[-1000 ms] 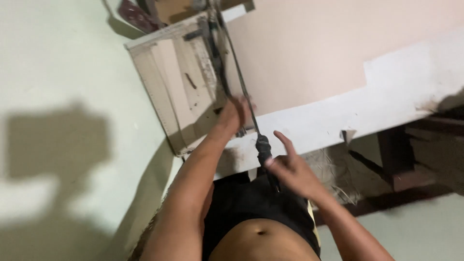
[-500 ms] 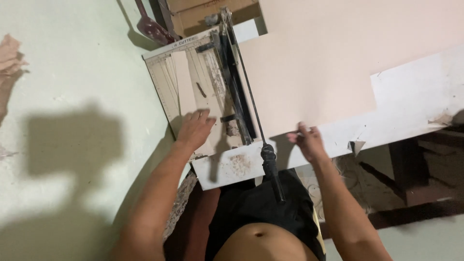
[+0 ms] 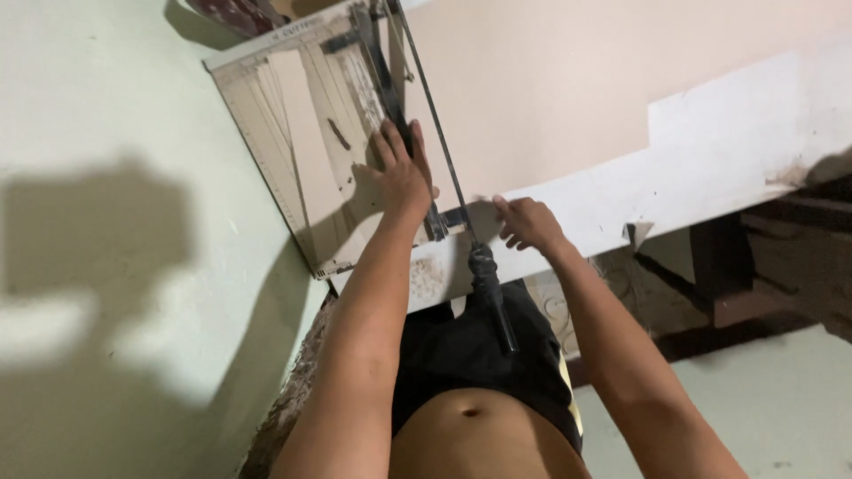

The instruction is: The person uses a manual paper cutter to slice a large sheet of light brown paper into smaller rectangular pieces. They repeatedly align the paper against the guide, pull down the cutting arm to slice the sheet, and then remove the cut pieces from the machine.

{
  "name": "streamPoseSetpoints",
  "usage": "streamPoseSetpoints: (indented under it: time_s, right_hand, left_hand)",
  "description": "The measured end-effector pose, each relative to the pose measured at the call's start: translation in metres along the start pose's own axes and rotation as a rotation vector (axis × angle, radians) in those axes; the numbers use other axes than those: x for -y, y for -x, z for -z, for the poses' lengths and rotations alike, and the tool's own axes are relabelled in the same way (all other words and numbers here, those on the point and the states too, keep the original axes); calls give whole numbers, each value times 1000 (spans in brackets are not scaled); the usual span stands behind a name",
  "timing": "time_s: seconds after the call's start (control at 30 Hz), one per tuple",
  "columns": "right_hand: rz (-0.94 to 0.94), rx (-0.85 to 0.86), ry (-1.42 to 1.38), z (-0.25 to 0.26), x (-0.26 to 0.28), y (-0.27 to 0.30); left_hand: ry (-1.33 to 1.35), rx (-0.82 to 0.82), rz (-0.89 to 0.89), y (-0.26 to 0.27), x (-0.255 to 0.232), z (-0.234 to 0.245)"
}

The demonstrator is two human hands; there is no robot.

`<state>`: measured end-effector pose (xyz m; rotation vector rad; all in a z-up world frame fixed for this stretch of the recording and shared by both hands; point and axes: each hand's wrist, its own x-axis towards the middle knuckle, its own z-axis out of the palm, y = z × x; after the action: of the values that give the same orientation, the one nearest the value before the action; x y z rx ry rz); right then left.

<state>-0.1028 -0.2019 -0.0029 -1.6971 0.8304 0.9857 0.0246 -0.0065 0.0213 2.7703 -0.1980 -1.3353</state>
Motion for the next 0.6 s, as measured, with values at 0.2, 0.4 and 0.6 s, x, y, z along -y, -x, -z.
streamPoseSetpoints:
  time_s: [0.2, 0.4, 0.6]
  right_hand:
    - [166, -83, 400, -21, 106, 180]
    - [485, -364, 983, -92, -57, 45]
    - [236, -25, 500, -50, 22, 132]
  left_hand:
    - [-40, 6, -10, -9, 0, -3]
    - [57, 34, 29, -16, -2, -1]
    - [87, -136, 10, -17, 1, -19]
